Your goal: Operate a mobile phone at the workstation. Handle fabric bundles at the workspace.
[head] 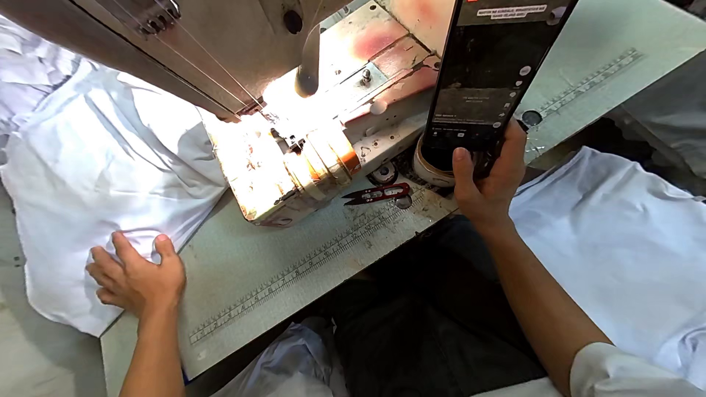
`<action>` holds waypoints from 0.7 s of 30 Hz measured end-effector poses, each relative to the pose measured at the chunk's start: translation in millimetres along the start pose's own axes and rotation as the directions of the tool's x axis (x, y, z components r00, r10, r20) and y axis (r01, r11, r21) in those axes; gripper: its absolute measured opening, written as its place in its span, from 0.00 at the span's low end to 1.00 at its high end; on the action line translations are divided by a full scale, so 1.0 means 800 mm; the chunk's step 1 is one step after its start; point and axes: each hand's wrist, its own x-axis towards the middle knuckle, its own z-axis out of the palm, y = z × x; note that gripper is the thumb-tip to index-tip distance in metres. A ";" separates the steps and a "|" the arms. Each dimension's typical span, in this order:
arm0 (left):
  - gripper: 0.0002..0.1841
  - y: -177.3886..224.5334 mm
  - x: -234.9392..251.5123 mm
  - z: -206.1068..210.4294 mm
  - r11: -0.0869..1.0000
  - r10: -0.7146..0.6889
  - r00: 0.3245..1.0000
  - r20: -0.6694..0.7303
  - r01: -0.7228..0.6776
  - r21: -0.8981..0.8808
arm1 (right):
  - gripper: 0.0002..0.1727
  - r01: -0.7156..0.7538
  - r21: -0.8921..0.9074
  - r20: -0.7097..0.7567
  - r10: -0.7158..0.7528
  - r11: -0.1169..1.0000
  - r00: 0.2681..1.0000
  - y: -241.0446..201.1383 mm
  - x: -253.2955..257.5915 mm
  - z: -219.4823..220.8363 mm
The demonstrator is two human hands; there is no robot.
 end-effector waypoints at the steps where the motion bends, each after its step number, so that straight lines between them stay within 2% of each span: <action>1: 0.42 0.000 0.000 0.000 1.000 -0.001 1.000 -0.003 0.000 0.000 | 0.33 0.000 0.003 0.001 0.000 1.000 1.000 0.000 0.000 0.000; 21: 0.42 0.002 0.000 0.000 1.000 0.001 1.000 -0.009 -0.001 0.003 | 0.34 -0.007 0.012 0.005 0.007 1.000 1.000 0.000 0.000 0.000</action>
